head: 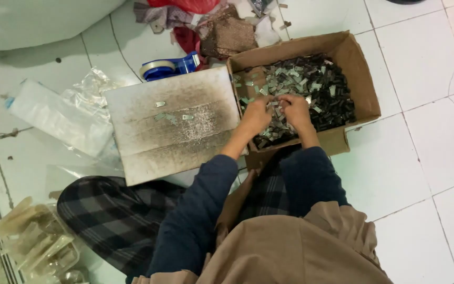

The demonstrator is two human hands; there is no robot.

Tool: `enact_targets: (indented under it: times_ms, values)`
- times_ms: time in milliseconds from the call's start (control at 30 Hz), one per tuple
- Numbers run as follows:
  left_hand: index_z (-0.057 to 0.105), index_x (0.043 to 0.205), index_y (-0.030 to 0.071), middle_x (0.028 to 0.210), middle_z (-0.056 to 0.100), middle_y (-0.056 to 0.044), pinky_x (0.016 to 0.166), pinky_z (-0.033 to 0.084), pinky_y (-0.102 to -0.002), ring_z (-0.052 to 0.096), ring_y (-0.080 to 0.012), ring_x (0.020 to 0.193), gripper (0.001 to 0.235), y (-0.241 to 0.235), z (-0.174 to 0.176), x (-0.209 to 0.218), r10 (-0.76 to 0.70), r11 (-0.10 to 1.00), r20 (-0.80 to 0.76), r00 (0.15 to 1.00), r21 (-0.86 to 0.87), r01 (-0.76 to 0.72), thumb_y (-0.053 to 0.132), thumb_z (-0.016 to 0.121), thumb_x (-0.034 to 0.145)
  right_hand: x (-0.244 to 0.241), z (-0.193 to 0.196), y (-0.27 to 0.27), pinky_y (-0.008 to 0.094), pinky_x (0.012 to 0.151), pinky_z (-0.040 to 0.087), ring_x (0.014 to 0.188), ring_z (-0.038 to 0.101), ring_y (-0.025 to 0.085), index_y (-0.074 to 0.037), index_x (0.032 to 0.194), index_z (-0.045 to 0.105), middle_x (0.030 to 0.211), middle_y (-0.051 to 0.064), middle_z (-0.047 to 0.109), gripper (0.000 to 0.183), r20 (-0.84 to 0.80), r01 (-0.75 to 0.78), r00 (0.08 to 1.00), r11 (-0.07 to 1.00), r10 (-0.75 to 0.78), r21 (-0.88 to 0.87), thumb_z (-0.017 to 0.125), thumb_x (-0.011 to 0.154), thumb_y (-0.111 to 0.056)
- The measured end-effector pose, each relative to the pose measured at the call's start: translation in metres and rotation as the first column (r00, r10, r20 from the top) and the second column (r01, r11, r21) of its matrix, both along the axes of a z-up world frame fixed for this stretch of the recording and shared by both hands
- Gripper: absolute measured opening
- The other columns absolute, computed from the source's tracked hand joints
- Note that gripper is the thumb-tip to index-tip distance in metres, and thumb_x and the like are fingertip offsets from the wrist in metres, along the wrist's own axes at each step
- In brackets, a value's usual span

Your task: The person picks up small metal parts from a box and places them into plastic bags by hand.

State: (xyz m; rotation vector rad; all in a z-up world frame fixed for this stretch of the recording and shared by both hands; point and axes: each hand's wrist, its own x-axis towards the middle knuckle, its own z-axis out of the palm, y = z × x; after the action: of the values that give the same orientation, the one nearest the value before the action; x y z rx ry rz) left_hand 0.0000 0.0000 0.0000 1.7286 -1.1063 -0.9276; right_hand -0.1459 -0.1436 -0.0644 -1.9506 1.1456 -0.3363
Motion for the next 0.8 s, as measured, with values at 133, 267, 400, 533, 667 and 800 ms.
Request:
enact_targets:
  times_ms: [133, 267, 400, 533, 667, 800]
  values:
    - [0.075, 0.111, -0.005, 0.113, 0.071, -0.031, 0.083, 0.065, -0.051, 0.068, -0.0445, 0.114, 0.027, -0.060, -0.147, -0.034, -0.177, 0.947, 0.240, 0.955, 0.307, 0.098, 0.005, 0.067, 0.088, -0.002, -0.019, 0.002, 0.053, 0.084, 0.057, 0.103, 0.069, 0.046, -0.013, 0.120, 0.079, 0.109, 0.022, 0.073, 0.023, -0.037, -0.036, 0.999, 0.999, 0.034, -0.039, 0.065, 0.101, -0.011]
    - [0.056, 0.136, -0.004, 0.143, 0.045, -0.024, 0.091, 0.060, -0.051, 0.045, -0.0412, 0.137, 0.047, -0.036, -0.110, -0.031, -0.263, 0.900, 0.577, 0.773, 0.435, -0.018, 0.007, 0.065, 0.091, 0.012, -0.018, 0.016, 0.053, 0.097, 0.054, 0.112, 0.067, 0.045, -0.011, 0.113, 0.080, 0.116, 0.022, 0.073, 0.023, -0.131, -0.263, 0.962, 0.942, 0.240, -0.206, 0.061, 0.101, -0.005]
    - [0.062, 0.123, -0.006, 0.126, 0.051, -0.023, 0.080, 0.064, -0.044, 0.053, -0.0411, 0.121, 0.033, -0.029, -0.112, -0.036, -0.335, 0.900, 0.696, 0.635, 0.435, -0.001, 0.007, 0.062, 0.092, 0.012, -0.004, 0.026, 0.061, 0.092, 0.056, 0.111, 0.063, 0.055, 0.002, 0.121, 0.074, 0.121, 0.033, 0.064, 0.028, -0.272, -0.301, 0.927, 0.945, 0.258, -0.129, 0.069, 0.093, -0.002]
    - [0.067, 0.117, 0.003, 0.117, 0.058, -0.017, 0.077, 0.062, -0.041, 0.056, -0.0366, 0.115, 0.028, -0.025, -0.107, -0.036, -0.352, 0.910, 0.737, 0.576, 0.414, 0.026, 0.010, 0.062, 0.091, 0.004, -0.020, 0.028, 0.056, 0.091, 0.058, 0.109, 0.066, 0.050, -0.002, 0.122, 0.075, 0.117, 0.029, 0.066, 0.029, -0.332, -0.321, 0.903, 0.943, 0.274, -0.093, 0.065, 0.096, -0.003]
    - [0.071, 0.108, 0.003, 0.109, 0.064, -0.020, 0.088, 0.058, -0.045, 0.055, -0.0410, 0.121, 0.019, -0.034, -0.130, -0.027, -0.186, 0.956, 0.647, 0.739, 0.293, -0.016, 0.012, 0.063, 0.093, -0.008, -0.024, 0.031, 0.055, 0.087, 0.059, 0.106, 0.067, 0.048, -0.004, 0.120, 0.075, 0.109, 0.025, 0.067, 0.027, -0.273, -0.230, 0.941, 0.970, 0.201, -0.075, 0.069, 0.094, -0.008]
    - [0.067, 0.109, 0.003, 0.100, 0.070, -0.023, 0.079, 0.060, -0.054, 0.069, -0.0469, 0.101, 0.019, -0.025, -0.071, -0.018, 0.162, 0.981, 0.292, 0.943, 0.052, -0.185, 0.019, 0.065, 0.100, -0.010, -0.002, 0.019, 0.047, 0.074, 0.059, 0.093, 0.072, 0.042, -0.011, 0.118, 0.079, 0.102, 0.019, 0.075, 0.024, 0.045, 0.040, 0.998, 0.999, -0.039, -0.031, 0.079, 0.094, -0.012]
